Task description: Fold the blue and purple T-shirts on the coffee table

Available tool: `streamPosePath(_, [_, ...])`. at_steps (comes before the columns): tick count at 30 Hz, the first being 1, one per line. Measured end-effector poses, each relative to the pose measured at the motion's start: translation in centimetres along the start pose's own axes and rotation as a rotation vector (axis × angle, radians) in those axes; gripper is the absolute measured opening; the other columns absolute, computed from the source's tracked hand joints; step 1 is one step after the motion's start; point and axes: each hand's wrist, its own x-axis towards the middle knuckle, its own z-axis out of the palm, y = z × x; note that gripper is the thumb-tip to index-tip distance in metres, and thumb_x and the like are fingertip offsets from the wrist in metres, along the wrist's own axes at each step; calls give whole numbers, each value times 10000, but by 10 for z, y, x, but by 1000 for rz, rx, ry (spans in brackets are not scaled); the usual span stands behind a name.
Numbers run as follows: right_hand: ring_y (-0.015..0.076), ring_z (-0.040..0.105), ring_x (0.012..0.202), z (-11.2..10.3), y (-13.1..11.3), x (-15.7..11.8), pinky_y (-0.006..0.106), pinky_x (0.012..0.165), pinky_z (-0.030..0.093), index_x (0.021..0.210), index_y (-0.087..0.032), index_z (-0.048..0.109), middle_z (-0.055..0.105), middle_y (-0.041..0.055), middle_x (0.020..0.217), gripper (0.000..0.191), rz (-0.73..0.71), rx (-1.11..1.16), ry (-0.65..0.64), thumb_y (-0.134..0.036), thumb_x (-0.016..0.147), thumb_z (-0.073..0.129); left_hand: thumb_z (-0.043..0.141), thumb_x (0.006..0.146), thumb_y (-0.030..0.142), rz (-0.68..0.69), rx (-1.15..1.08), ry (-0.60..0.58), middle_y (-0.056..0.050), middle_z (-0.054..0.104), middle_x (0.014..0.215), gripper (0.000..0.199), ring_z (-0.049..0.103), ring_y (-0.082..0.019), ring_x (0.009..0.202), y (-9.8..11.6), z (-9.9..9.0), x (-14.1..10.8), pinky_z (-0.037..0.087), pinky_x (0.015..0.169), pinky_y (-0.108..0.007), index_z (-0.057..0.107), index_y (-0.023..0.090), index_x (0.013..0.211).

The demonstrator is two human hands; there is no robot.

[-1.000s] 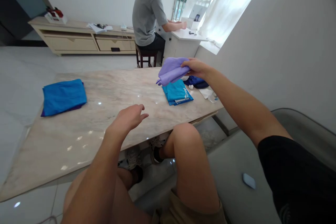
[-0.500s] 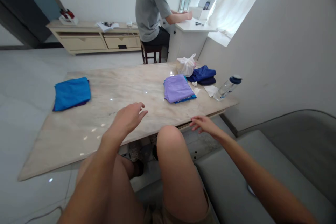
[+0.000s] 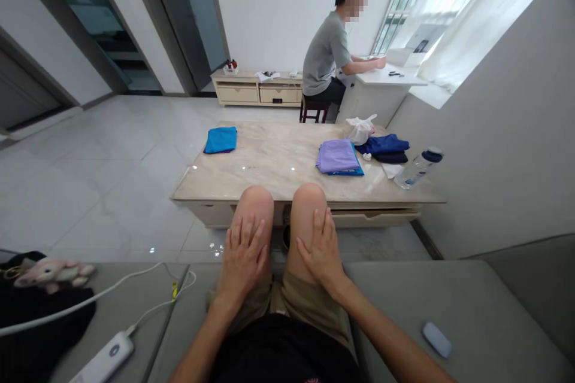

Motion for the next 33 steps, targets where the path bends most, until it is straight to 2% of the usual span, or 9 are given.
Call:
streamPosePath(4, [519, 79, 1760, -9, -11, -7, 720, 1355, 309, 1787, -199, 380, 53, 203, 1923, 851, -77, -87, -107, -362, 1016, 700, 561, 1092, 310, -13, -12, 44, -65, 296, 1890, 677, 143, -389, 1787, -4, -15, -19, 282, 1421, -643, 466, 320, 1762])
streamPosePath(7, [515, 82, 1761, -8, -18, -7, 721, 1351, 316, 1771, -208, 426, 71, 193, 1925, 823, -95, -77, -93, -342, 1007, 701, 563, 1091, 293, 8, -3, 64, -67, 310, 1886, 668, 164, -394, 1783, -9, -18, -25, 282, 1422, -643, 478, 323, 1752])
streamPosePath(10, [493, 88, 1767, -4, -24, -4, 721, 1347, 330, 1776, -233, 423, 94, 173, 1926, 825, -132, -51, -63, -303, 999, 693, 569, 1082, 280, -8, -10, 83, -81, 305, 1890, 685, 157, -409, 1783, -14, -8, -28, 281, 1421, -653, 457, 313, 1757])
streamPosePath(12, [473, 101, 1772, -2, -29, -3, 720, 1351, 332, 1777, -260, 425, 104, 153, 1928, 819, -158, -27, -40, -268, 997, 675, 575, 1085, 326, -95, -41, 117, -121, 277, 1897, 739, 181, -415, 1777, -19, 0, -29, 322, 1409, -638, 363, 283, 1792])
streamPosePath(15, [459, 132, 1772, -3, -38, -5, 707, 1365, 334, 1756, -270, 461, 25, 117, 1938, 785, -202, 14, 10, -229, 994, 648, 601, 1080, 460, -272, -137, 181, -231, 295, 1869, 921, 359, -419, 1718, -28, 12, -28, 456, 1338, -600, 130, 215, 1833])
streamPosePath(18, [451, 166, 1768, -6, -47, -10, 706, 1357, 366, 1768, -315, 433, -36, 77, 1940, 831, -228, 32, 61, -204, 977, 661, 634, 1058, 523, -323, -206, 196, -230, 402, 1810, 1016, 501, -399, 1633, -35, 17, -29, 534, 1277, -578, 33, 257, 1832])
streamPosePath(23, [465, 225, 1751, -12, -56, -14, 735, 1322, 413, 1827, -391, 274, 14, 80, 1940, 995, -255, 57, 84, -155, 950, 681, 674, 1037, 528, -299, -209, 244, -210, 460, 1767, 1012, 549, -397, 1584, -35, 19, -31, 563, 1237, -582, 93, 291, 1832])
streamPosePath(27, [481, 231, 1743, -12, -56, -13, 748, 1297, 436, 1804, -317, 348, 46, 127, 1935, 904, -302, 73, 123, -142, 975, 661, 721, 1010, 550, -262, -217, 338, -215, 515, 1723, 1000, 593, -422, 1533, -30, 22, -29, 591, 1186, -606, 212, 257, 1819])
streamPosePath(33, [454, 257, 1741, -9, -48, -10, 702, 1299, 458, 1782, -270, 396, 72, 135, 1932, 872, -330, 44, 163, -135, 964, 664, 752, 995, 533, -227, -227, 352, -225, 533, 1706, 996, 614, -420, 1506, -24, 24, -29, 596, 1172, -593, 264, 241, 1812])
